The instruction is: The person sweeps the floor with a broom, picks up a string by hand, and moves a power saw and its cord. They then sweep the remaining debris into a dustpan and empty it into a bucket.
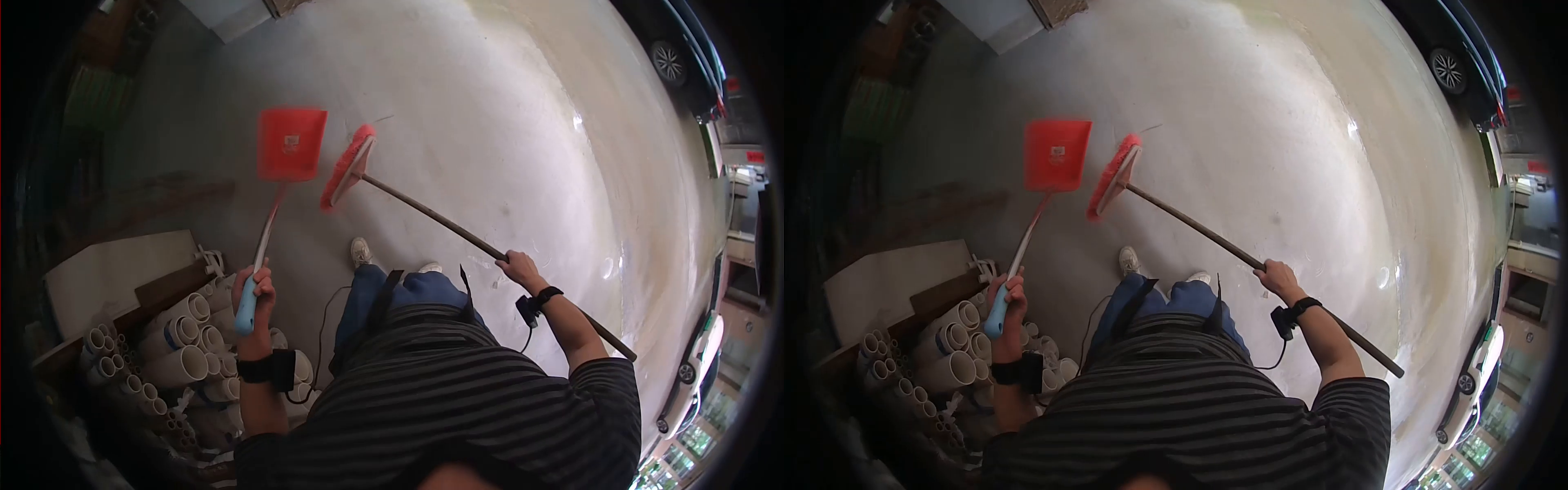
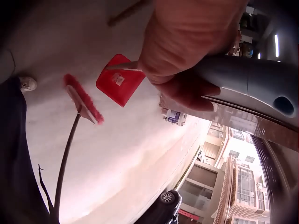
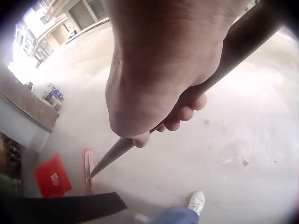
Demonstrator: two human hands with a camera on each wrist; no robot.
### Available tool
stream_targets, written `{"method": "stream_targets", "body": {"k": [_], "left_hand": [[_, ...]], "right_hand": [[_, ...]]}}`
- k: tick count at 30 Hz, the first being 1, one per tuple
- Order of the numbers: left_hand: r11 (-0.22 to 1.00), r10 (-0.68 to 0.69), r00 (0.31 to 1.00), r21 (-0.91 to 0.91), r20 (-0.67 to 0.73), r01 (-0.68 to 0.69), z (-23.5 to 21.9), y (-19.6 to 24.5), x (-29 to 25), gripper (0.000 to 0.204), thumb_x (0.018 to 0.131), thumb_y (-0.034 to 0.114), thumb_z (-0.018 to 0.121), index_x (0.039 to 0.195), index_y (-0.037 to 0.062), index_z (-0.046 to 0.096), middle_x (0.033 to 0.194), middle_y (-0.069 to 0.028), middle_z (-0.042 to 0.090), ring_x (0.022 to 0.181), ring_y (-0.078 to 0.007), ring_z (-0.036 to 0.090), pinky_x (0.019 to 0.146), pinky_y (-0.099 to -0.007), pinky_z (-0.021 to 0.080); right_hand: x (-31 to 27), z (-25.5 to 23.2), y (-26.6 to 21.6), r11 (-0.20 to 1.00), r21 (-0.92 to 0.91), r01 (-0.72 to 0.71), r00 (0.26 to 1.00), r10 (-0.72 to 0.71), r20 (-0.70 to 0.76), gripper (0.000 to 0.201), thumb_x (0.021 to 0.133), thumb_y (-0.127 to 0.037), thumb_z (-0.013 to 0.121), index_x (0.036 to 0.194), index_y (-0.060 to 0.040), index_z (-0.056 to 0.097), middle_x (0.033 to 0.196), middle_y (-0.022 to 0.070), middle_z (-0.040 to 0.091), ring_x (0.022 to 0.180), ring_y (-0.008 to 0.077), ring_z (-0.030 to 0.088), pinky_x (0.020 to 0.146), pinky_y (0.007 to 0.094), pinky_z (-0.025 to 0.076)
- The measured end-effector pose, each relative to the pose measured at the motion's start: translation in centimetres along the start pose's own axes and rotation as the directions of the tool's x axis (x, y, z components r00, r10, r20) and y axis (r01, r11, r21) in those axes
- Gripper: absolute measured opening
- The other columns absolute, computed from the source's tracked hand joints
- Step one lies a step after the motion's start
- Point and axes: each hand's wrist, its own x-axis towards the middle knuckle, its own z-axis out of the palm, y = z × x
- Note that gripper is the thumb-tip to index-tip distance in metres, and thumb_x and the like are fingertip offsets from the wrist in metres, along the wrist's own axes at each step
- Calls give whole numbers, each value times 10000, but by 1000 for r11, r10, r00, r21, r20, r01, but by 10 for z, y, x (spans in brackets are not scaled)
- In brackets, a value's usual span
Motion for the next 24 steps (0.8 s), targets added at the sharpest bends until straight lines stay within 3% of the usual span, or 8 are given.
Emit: {"method": "stream_targets", "body": {"k": [6, 8, 9, 14, 17, 20, 22, 24], "left_hand": [[935, 352, 907, 45, -230, -351, -44, 45, -44, 271, 808, 101, 364, 1021, -62, 324, 618, -78, 398, 428, -158, 399, 481, -293, 445], [893, 448, 821, 132, -352, -431, -48, 52, -44, 260, 799, 101, 383, 1011, -42, 336, 628, -69, 397, 439, -143, 391, 474, -269, 425], [876, 479, 782, 161, -399, -455, -62, 61, -44, 257, 796, 102, 390, 1008, -35, 340, 631, -66, 396, 443, -138, 388, 472, -261, 418], [884, 329, 868, -201, -373, -421, -100, 89, -59, 213, 800, 100, 390, 940, -51, 332, 663, -79, 375, 504, -149, 377, 573, -287, 432], [866, 299, 811, -214, -503, -452, -115, 94, -51, 245, 785, 98, 412, 964, -36, 310, 639, -63, 385, 465, -129, 360, 473, -237, 388], [878, 219, 892, -319, -396, -357, -149, 96, -42, 259, 789, 87, 403, 978, -56, 299, 628, -75, 389, 458, -137, 363, 469, -257, 399], [898, 196, 870, -275, -452, -345, -150, 92, -28, 228, 789, 82, 401, 945, -66, 326, 598, -81, 402, 434, -147, 391, 456, -264, 426], [962, 140, 929, -176, -341, -209, -159, 90, -13, 228, 804, 90, 396, 919, -101, 349, 616, -89, 407, 479, -165, 425, 524, -276, 449]], "right_hand": [[178, -6, -175, 938, -215, 273, 961, -255, 108, 352, 745, -353, 488, 812, -9, 526, 752, 187, 563, 721, 338, 541, 631, 413, 423], [224, 9, -219, 890, -296, 346, 938, -335, 90, 350, 760, -350, 467, 806, -9, 526, 761, 172, 567, 730, 329, 545, 643, 400, 430], [248, 22, -233, 904, -301, 303, 951, -266, 160, 349, 765, -349, 456, 820, -11, 520, 777, 170, 566, 741, 326, 545, 650, 395, 432], [236, 3, -164, 880, -467, 87, 971, 30, 238, 394, 791, -373, 403, 884, 5, 462, 842, 200, 552, 801, 333, 537, 692, 405, 427], [196, -51, -118, 817, -577, 13, 980, 105, 171, 380, 784, -366, 421, 865, 3, 462, 793, 188, 563, 757, 329, 548, 671, 401, 433], [161, -99, -86, 732, -678, -62, 975, 189, 116, 353, 780, -341, 437, 861, 2, 450, 767, 189, 565, 735, 322, 554, 658, 393, 438], [140, -123, -76, 699, -706, -112, 971, 228, 72, 348, 779, -333, 441, 851, 7, 458, 759, 191, 567, 717, 328, 553, 650, 396, 437], [119, -139, -74, 703, -693, -161, 962, 268, 48, 364, 780, -345, 431, 828, 11, 482, 765, 201, 564, 727, 334, 550, 655, 402, 432]]}}
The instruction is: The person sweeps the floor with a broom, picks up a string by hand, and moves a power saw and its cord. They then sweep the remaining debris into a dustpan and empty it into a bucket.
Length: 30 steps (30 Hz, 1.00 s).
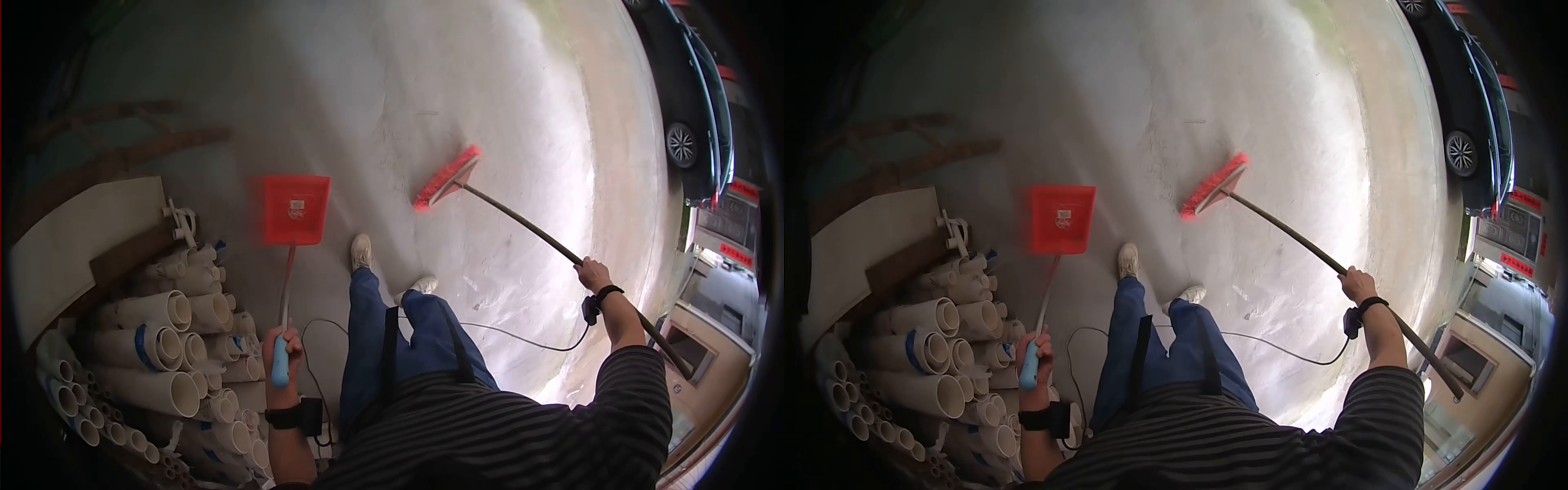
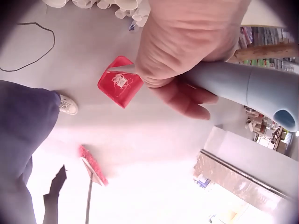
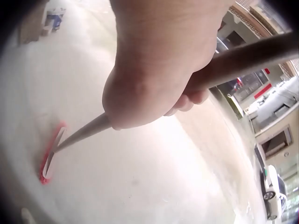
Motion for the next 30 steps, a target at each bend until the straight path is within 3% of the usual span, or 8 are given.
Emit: {"method": "stream_targets", "body": {"k": [7, 13, 15, 17, 19, 20, 22, 30], "left_hand": [[990, -103, 994, -89, 46, 107, 5, -12, 23, 253, 807, 95, 389, 954, -108, 347, 609, -81, 400, 479, -169, 428, 525, -263, 445], [951, -182, 982, -248, 45, 187, 19, -30, 19, 314, 821, 113, 344, 1024, -126, 322, 633, -70, 377, 493, -159, 407, 502, -267, 400], [985, -124, 992, -130, -39, 118, 33, -45, 20, 269, 811, 97, 348, 978, -114, 354, 604, -76, 403, 452, -154, 426, 499, -277, 439], [995, -96, 993, 27, -69, 98, 44, -59, 18, 247, 806, 99, 357, 950, -101, 367, 596, -77, 421, 435, -150, 440, 494, -274, 455], [960, -2, 983, 274, -182, 53, 59, -74, 13, 186, 799, 139, 392, 807, -46, 416, 558, -63, 439, 415, -147, 464, 488, -252, 469], [958, -17, 979, 276, -203, 74, 65, -82, 16, 186, 799, 139, 392, 807, -46, 416, 558, -63, 439, 415, -147, 464, 488, -252, 469], [892, 62, 966, 448, -252, 60, 80, -100, 26, 194, 794, 160, 405, 684, 2, 434, 504, -52, 429, 403, -144, 470, 494, -245, 479], [886, -68, 980, 440, -187, 145, 117, -133, 81, 131, 808, 113, 381, 750, -5, 378, 600, -69, 386, 479, -158, 446, 477, -247, 435]], "right_hand": [[-43, 12, 10, 969, 237, -71, 997, 76, -11, 430, 782, -399, 403, 824, 17, 500, 763, 222, 554, 739, 352, 536, 657, 418, 412], [64, -7, -79, 899, 403, 172, 981, -118, -157, 399, 798, -392, 365, 831, -9, 473, 754, 230, 547, 733, 376, 525, 651, 437, 406], [118, -22, -128, 865, 414, 284, 955, -219, -199, 403, 805, -384, 351, 847, -3, 476, 796, 221, 547, 768, 367, 521, 670, 433, 407], [159, -26, -167, 827, 504, 248, 968, -235, -90, 411, 808, -376, 346, 889, 0, 491, 858, 206, 548, 826, 351, 516, 717, 411, 405], [159, 4, -145, 837, 508, 204, 977, -206, -53, 411, 805, -378, 352, 885, 1, 491, 860, 208, 547, 827, 349, 517, 721, 410, 406], [154, 24, -124, 855, 494, 159, 986, -167, -28, 410, 802, -379, 359, 881, 1, 491, 863, 209, 546, 828, 347, 519, 725, 409, 406], [139, 70, -59, 879, 459, 128, 989, -149, 10, 414, 798, -386, 368, 880, 3, 485, 856, 213, 547, 815, 353, 524, 714, 417, 410], [17, 188, 144, 920, 347, -184, 954, 82, 288, 409, 798, -379, 368, 866, 9, 478, 806, 214, 553, 782, 345, 534, 697, 415, 417]]}}
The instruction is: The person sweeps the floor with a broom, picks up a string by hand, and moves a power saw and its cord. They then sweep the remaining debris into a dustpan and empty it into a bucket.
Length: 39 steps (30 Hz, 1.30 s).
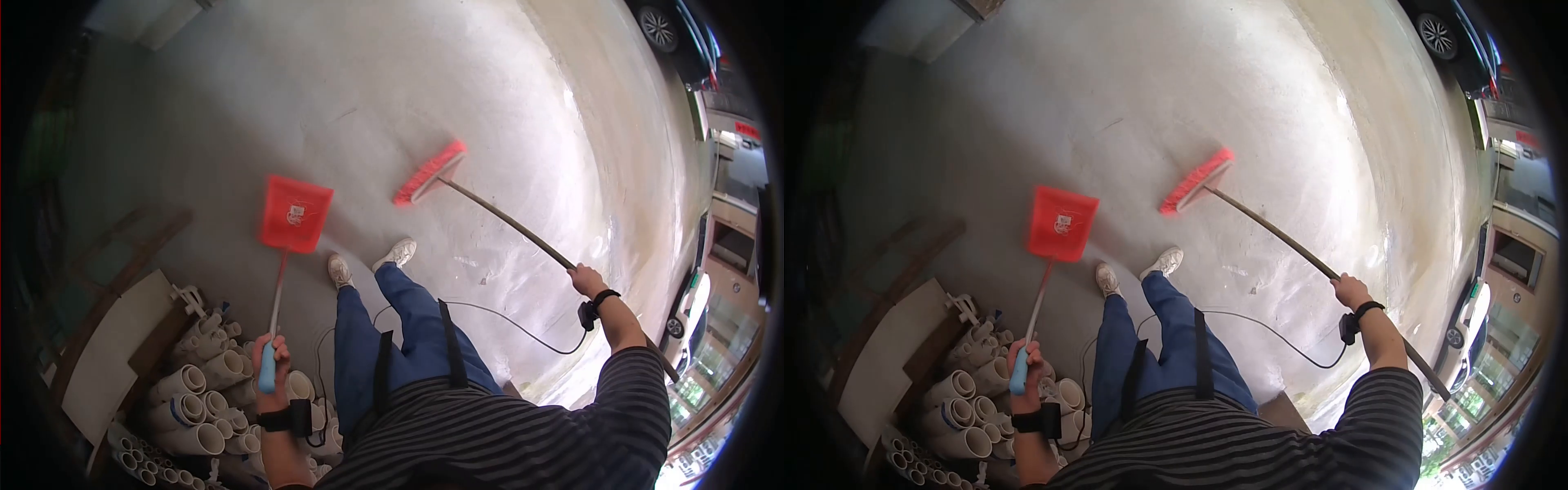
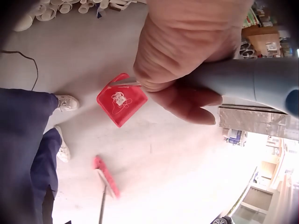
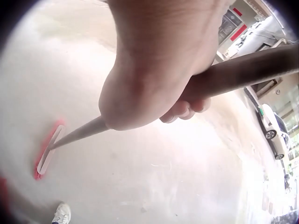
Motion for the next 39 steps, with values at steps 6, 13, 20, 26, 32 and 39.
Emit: {"method": "stream_targets", "body": {"k": [6, 13, 20, 26, 32, 39], "left_hand": [[954, -50, 996, -290, 72, 69, 65, 2, 13, 204, 791, 93, 391, 877, -92, 378, 594, -82, 398, 445, -155, 386, 474, -275, 427], [985, -50, 988, -154, 147, 72, 127, 30, 26, 202, 807, 84, 380, 898, -93, 352, 625, -75, 375, 476, -146, 357, 495, -270, 391], [996, -63, 992, -54, 105, 69, 211, 77, 67, 292, 797, 89, 363, 995, -121, 320, 615, -97, 395, 456, -171, 389, 507, -292, 435], [958, -159, 987, 238, -28, 161, 285, 110, 118, 195, 800, 133, 381, 847, -55, 399, 592, -88, 421, 435, -163, 425, 501, -287, 468], [839, -246, 964, 476, -101, 264, 370, 98, 196, 203, 790, 150, 424, 647, 6, 406, 563, -79, 440, 423, -155, 461, 495, -275, 478], [825, -433, 901, 408, 9, 392, 448, 70, 298, 212, 782, 139, 458, 670, -38, 424, 599, -112, 452, 470, -184, 478, 557, -302, 497]], "right_hand": [[-45, 15, 55, 979, 164, -123, 991, 129, -29, 435, 784, -395, 377, 817, 14, 521, 801, 216, 555, 783, 350, 531, 710, 410, 409], [4, -39, -23, 924, 379, 56, 992, -10, -123, 410, 775, -377, 397, 813, 21, 485, 756, 235, 550, 746, 368, 531, 679, 429, 410], [159, -170, -213, 837, 468, 286, 957, -225, -182, 414, 786, -389, 381, 880, -5, 504, 841, 203, 555, 817, 347, 524, 719, 410, 408], [161, -145, -155, 862, 505, 45, 998, -61, 16, 433, 796, -394, 355, 872, 4, 506, 863, 210, 548, 828, 340, 524, 722, 407, 410], [46, -66, -16, 914, 343, -216, 972, 169, 161, 412, 795, -397, 363, 860, -4, 468, 781, 211, 556, 752, 346, 541, 668, 423, 420], [-28, -62, -9, 849, 451, -277, 960, 221, 172, 400, 779, -402, 399, 797, -10, 478, 690, 225, 548, 692, 377, 532, 625, 440, 413]]}}
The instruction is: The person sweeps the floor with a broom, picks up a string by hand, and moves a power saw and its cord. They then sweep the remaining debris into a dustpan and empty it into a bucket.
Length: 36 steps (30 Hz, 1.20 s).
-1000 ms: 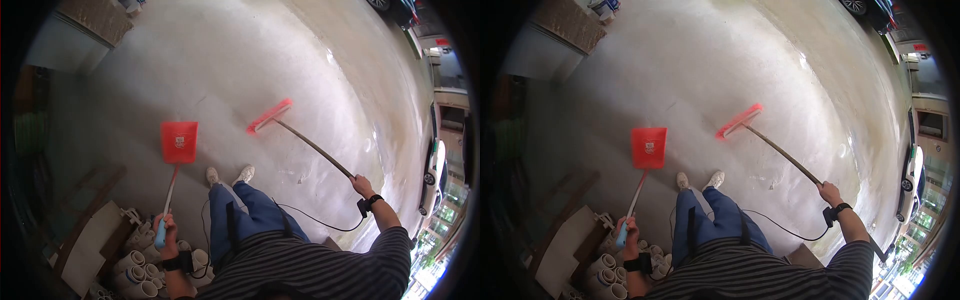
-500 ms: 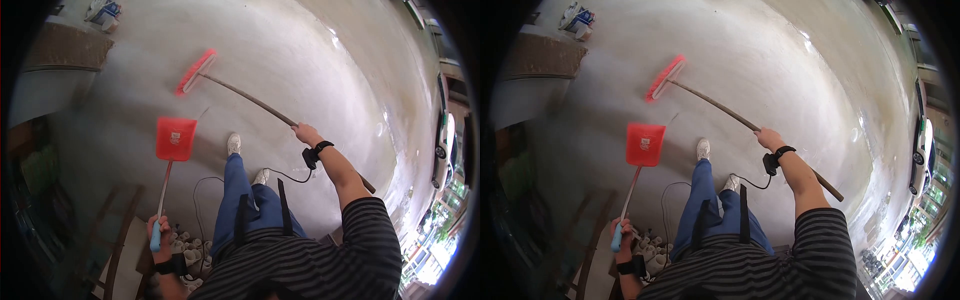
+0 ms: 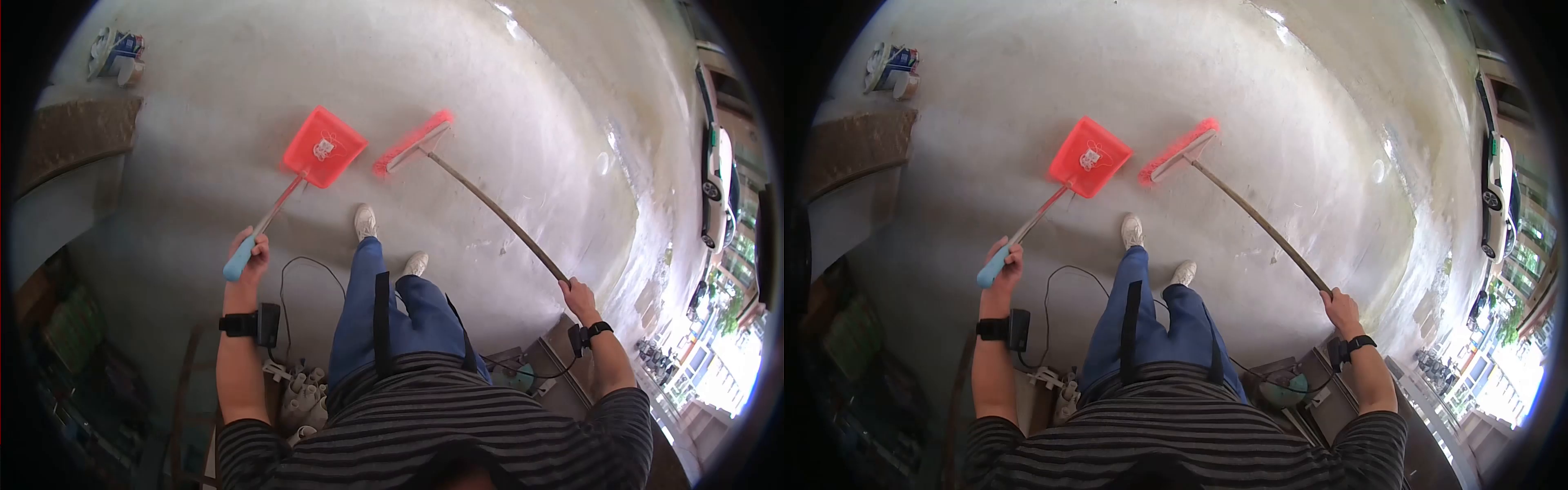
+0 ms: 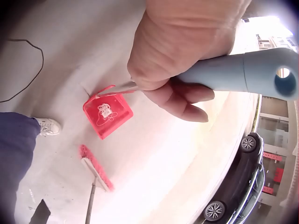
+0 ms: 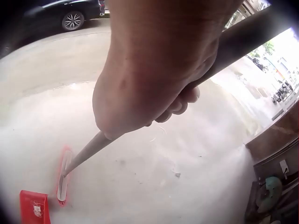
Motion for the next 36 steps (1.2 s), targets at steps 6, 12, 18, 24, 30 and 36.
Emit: {"method": "stream_targets", "body": {"k": [6, 12, 18, 24, 30, 36], "left_hand": [[981, 115, 990, 147, 83, -127, 46, -9, 50, 213, 779, 158, 461, 710, -42, 446, 658, -141, 488, 573, -200, 506, 633, -293, 485], [950, 241, 968, 185, 70, -250, 54, -22, 84, 250, 811, 205, 404, 875, -37, 409, 814, -192, 499, 670, -232, 527, 666, -308, 481], [855, 506, 829, 14, -237, -518, 23, -120, 104, 491, 832, 320, 326, 1168, 43, 97, 915, -207, 459, 752, -283, 530, 709, -386, 465], [779, -396, 900, 453, -180, 434, -4, -484, 129, 778, 681, 549, 491, 1254, 180, 115, 1207, -230, 271, 1103, -333, 307, 807, -544, 306], [978, -183, 969, -129, -166, 162, 44, -646, 107, 244, 797, 245, 441, 856, 16, 384, 778, -122, 443, 674, -217, 471, 688, -408, 442], [968, 22, 962, -235, -273, -89, 12, -586, 73, 132, 777, 77, 396, 658, 49, 346, 551, -41, 365, 490, -147, 392, 555, -311, 441]], "right_hand": [[8, 9, -36, 988, 126, 84, 995, -90, 46, 319, 771, -381, 425, 860, -77, 464, 725, 200, 557, 720, 379, 525, 629, 446, 401], [-10, 28, 13, 996, 79, -30, 998, 25, 65, 293, 746, -339, 472, 897, -88, 474, 766, 184, 562, 736, 350, 535, 636, 422, 417], [-71, 19, 105, 974, -164, -155, 982, 134, -133, 261, 631, -233, 593, 835, -94, 507, 722, 128, 570, 712, 294, 551, 616, 379, 432], [-130, 17, 138, 974, -226, 34, 870, -140, -473, 186, 641, -181, 599, 755, -72, 500, 667, 98, 542, 602, 282, 543, 535, 365, 422], [-194, 7, 154, 822, -419, 386, 513, -569, -643, 211, 672, -156, 595, 830, -34, 529, 703, 76, 535, 635, 215, 511, 614, 324, 386], [-248, -24, 291, 871, -222, -438, -171, -323, -931, 164, 760, -211, 548, 903, -141, 587, 1007, 62, 533, 882, 201, 517, 740, 321, 391]]}}
